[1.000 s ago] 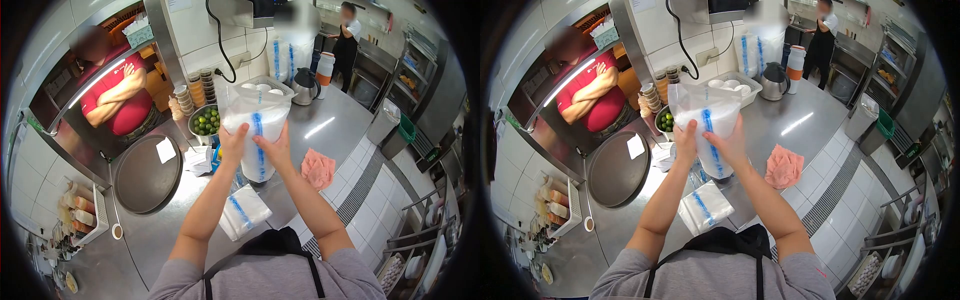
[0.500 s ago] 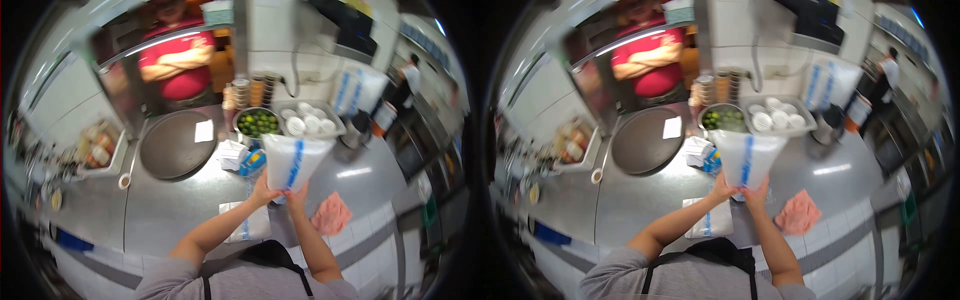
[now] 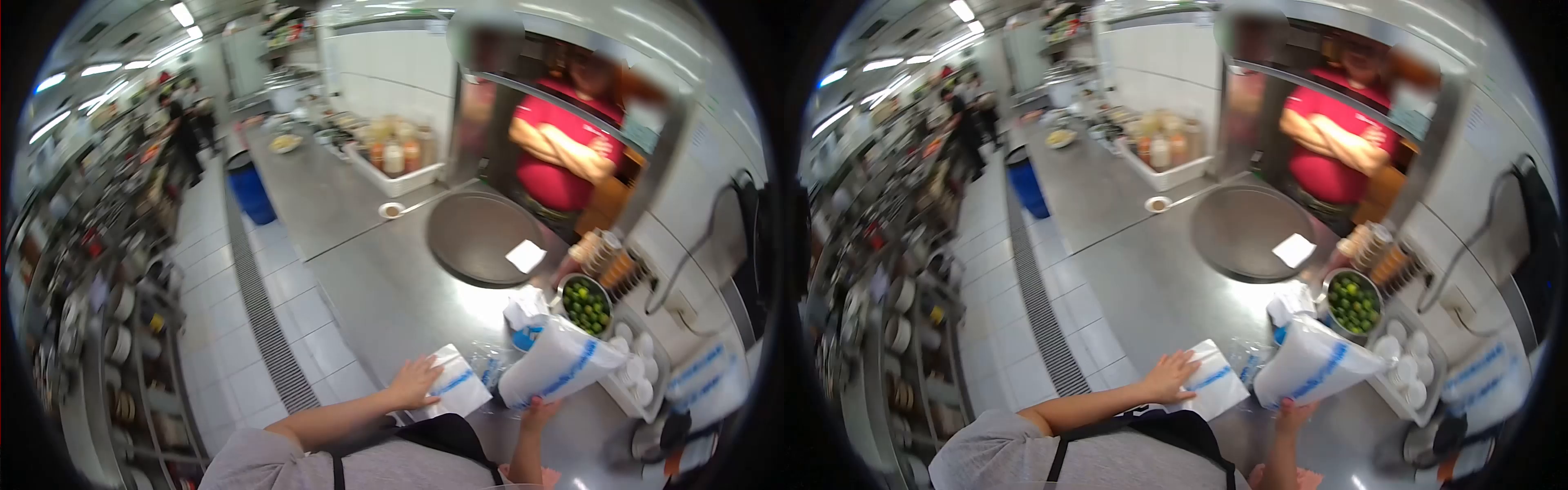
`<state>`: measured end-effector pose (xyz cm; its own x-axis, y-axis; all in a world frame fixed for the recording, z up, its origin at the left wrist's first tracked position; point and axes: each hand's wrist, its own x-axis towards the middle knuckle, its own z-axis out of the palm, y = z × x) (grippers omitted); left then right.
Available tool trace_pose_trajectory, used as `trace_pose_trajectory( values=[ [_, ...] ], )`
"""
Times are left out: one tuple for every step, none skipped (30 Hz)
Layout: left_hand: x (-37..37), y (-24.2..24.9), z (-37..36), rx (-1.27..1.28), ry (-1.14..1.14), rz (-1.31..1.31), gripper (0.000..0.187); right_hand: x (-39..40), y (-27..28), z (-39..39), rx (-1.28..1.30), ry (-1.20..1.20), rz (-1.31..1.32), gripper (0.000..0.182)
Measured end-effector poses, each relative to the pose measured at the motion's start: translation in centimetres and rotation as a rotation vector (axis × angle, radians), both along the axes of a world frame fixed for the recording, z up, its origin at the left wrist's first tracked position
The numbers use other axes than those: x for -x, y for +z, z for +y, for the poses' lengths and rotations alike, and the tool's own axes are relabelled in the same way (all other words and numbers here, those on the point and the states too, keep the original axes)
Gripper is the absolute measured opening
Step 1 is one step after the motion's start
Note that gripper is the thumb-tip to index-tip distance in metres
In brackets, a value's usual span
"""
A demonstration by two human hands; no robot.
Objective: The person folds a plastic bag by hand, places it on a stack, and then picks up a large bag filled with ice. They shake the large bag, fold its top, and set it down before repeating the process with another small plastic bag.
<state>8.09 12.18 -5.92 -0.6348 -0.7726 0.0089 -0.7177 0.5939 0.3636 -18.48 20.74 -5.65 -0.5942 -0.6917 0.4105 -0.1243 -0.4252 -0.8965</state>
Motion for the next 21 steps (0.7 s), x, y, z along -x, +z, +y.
trace_pose_trajectory(
  values=[
    [0.1, -0.8, 0.7, 0.031, 0.028, 0.071, 0.075, 0.5, -0.5, -0.1, -0.04, 0.028, 0.026, 0.094],
    [0.5, -0.2, 1.1, -0.019, 0.129, 0.062, 0.08, 0.6, -0.4, -0.3, -0.044, 0.08, 0.027, 0.094],
    [0.8, 1.0, 1.0, -0.011, 0.17, 0.064, 0.08, 0.6, -0.1, -0.8, -0.026, 0.071, 0.044, 0.097],
    [1.2, 2.2, 1.3, -0.075, 0.263, 0.064, 0.083, 0.6, 0.4, -0.9, -0.016, 0.054, 0.061, 0.101],
    [1.5, 2.9, 1.6, -0.15, 0.349, 0.065, 0.085, 0.3, 1.1, -0.7, -0.024, 0.08, 0.065, 0.101],
    [1.5, 2.7, 1.5, -0.153, 0.371, 0.07, 0.085, -0.2, 2.1, -0.9, 0.05, 0.023, 0.115, 0.099],
    [1.5, 1.9, 1.1, -0.263, 0.392, 0.134, 0.084, -0.7, 3.1, -0.9, 0.125, -0.039, 0.163, 0.097],
    [1.4, 1.2, 0.8, -0.376, 0.403, 0.201, 0.083, -1.0, 4.0, -0.7, 0.12, -0.029, 0.167, 0.097],
    [1.2, 0.7, 0.9, -0.388, 0.403, 0.206, 0.083, -1.1, 5.0, -0.1, 0.124, -0.146, 0.261, 0.095],
    [1.1, 0.1, 1.1, -0.349, 0.419, 0.252, 0.076, -1.1, 5.7, 0.7, 0.124, -0.271, 0.356, 0.093],
    [1.0, -0.3, 1.1, -0.308, 0.428, 0.297, 0.069, -0.9, 6.3, 1.5, 0.112, -0.285, 0.365, 0.093],
    [0.8, -0.6, 1.0, -0.323, 0.411, 0.299, 0.069, -0.7, 6.7, 2.3, 0.186, -0.329, 0.531, 0.089],
    [0.2, -0.8, 0.9, -0.492, 0.452, 0.442, 0.059, -0.8, 7.1, 3.0, 0.261, -0.37, 0.693, 0.087],
    [-0.3, -0.9, 1.0, -0.66, 0.496, 0.58, 0.05, -1.5, 7.9, 3.7, 0.214, -0.32, 0.566, 0.089],
    [-0.6, -1.1, 1.3, -0.665, 0.491, 0.575, 0.05, -1.6, 7.8, 3.4, 0.208, -0.326, 0.566, 0.089],
    [-0.9, -1.2, 1.6, -0.823, 0.566, 0.785, 0.044, -1.8, 7.5, 2.9, 0.116, -0.113, 0.287, 0.092],
    [-1.2, -1.4, 1.8, -0.98, 0.638, 0.996, 0.039, -2.0, 7.2, 2.3, 0.023, 0.097, 0.007, 0.096],
    [-1.4, -1.6, 2.0, -0.92, 0.614, 1.048, 0.042, -2.0, 6.9, 1.9, -0.041, 0.195, -0.058, 0.103],
    [-1.6, -1.8, 2.3, -0.925, 0.616, 1.048, 0.042, -1.5, 5.6, 1.3, -0.045, 0.195, -0.056, 0.103],
    [-1.9, -0.7, 2.8, -0.928, 0.624, 1.133, 0.043, -0.8, 4.1, 0.4, -0.11, 0.136, 0.08, 0.103],
    [-2.2, 0.4, 3.4, -0.931, 0.637, 1.218, 0.044, -0.6, 3.4, 0.1, -0.176, 0.081, 0.216, 0.104]
  ],
)
